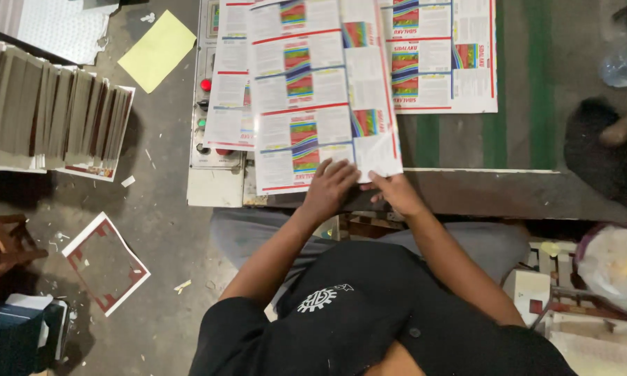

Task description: The person sits on the floor and sorts through a stack of printed papers, flipping through them and separating them into piles. The person occasionally lifts and repositions the stacks to continue sorting.

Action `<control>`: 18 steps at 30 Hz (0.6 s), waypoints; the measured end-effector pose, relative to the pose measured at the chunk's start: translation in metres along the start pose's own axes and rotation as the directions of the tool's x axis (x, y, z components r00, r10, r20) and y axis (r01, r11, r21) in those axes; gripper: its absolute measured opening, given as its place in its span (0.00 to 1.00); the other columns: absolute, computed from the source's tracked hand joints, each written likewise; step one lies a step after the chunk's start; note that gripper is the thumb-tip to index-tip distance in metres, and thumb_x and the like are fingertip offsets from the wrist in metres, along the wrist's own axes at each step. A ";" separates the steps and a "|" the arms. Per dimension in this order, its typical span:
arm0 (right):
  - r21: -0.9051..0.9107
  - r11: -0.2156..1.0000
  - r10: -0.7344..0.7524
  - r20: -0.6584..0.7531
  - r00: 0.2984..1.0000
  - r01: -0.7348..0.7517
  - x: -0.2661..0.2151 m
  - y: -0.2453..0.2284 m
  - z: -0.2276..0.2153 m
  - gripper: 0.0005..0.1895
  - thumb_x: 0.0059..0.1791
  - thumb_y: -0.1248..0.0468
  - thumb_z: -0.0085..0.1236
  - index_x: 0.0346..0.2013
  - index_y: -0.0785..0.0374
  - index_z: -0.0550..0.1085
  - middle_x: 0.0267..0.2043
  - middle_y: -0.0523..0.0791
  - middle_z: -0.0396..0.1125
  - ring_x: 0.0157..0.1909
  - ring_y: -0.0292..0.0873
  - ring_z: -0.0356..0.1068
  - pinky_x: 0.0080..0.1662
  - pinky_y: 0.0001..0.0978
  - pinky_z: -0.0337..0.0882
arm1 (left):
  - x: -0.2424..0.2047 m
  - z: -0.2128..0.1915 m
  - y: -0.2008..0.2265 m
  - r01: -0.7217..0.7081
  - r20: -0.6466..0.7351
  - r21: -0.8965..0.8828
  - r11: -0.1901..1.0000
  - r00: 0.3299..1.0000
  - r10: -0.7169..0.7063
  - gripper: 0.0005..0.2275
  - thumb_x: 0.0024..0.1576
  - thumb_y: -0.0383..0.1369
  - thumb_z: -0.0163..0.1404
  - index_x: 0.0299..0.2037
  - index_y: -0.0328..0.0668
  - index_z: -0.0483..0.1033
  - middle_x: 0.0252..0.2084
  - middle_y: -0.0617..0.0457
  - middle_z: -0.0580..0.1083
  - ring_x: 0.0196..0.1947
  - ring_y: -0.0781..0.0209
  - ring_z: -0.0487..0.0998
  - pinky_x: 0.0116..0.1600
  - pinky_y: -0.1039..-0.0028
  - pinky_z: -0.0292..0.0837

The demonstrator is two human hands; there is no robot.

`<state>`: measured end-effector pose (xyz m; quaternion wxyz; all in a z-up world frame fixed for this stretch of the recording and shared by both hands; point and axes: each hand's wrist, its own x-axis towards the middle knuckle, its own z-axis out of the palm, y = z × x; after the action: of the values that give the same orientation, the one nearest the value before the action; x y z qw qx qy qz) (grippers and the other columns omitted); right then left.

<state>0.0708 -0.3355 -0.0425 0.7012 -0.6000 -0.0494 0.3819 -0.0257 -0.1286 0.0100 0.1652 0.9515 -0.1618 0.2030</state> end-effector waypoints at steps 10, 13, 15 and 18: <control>0.039 0.980 -0.161 -0.420 0.893 0.195 -0.048 0.007 -0.086 0.19 0.58 0.66 0.52 0.64 0.64 0.65 0.48 0.46 0.73 0.38 0.40 0.76 0.30 0.29 0.73 | -0.081 -0.052 -0.161 0.646 -0.625 0.073 0.760 0.624 -0.470 0.10 0.63 0.26 0.49 0.52 0.37 0.77 0.51 0.40 0.77 0.56 0.39 0.77 0.67 0.45 0.64; 0.097 0.958 -0.193 -0.483 0.854 0.271 -0.070 0.008 -0.122 0.21 0.59 0.69 0.50 0.67 0.62 0.64 0.51 0.45 0.74 0.40 0.40 0.77 0.30 0.26 0.72 | -0.138 -0.050 -0.234 0.848 -0.730 -0.025 0.529 0.346 -0.590 0.11 0.64 0.32 0.51 0.50 0.30 0.76 0.50 0.36 0.77 0.52 0.34 0.75 0.58 0.51 0.67; 0.012 0.953 -0.255 -0.504 0.825 0.303 -0.084 0.025 -0.154 0.19 0.60 0.69 0.50 0.67 0.63 0.65 0.48 0.47 0.74 0.37 0.42 0.75 0.31 0.28 0.72 | -0.178 -0.032 -0.275 0.907 -0.723 0.023 0.420 0.305 -0.620 0.14 0.62 0.36 0.55 0.48 0.29 0.77 0.48 0.35 0.76 0.49 0.33 0.75 0.54 0.51 0.66; 0.014 0.962 -0.213 -0.587 0.781 0.273 -0.109 0.029 -0.169 0.18 0.60 0.68 0.51 0.65 0.62 0.67 0.47 0.46 0.74 0.35 0.40 0.75 0.30 0.28 0.71 | -0.170 -0.039 -0.277 0.903 -0.661 -0.001 0.430 0.322 -0.678 0.14 0.59 0.38 0.60 0.43 0.33 0.78 0.45 0.39 0.76 0.47 0.37 0.75 0.52 0.53 0.69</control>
<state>0.0695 -0.5363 -0.0722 0.7545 -0.6411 0.1087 0.0889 -0.0817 0.1744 -0.1002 0.1014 0.8038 0.4352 0.3927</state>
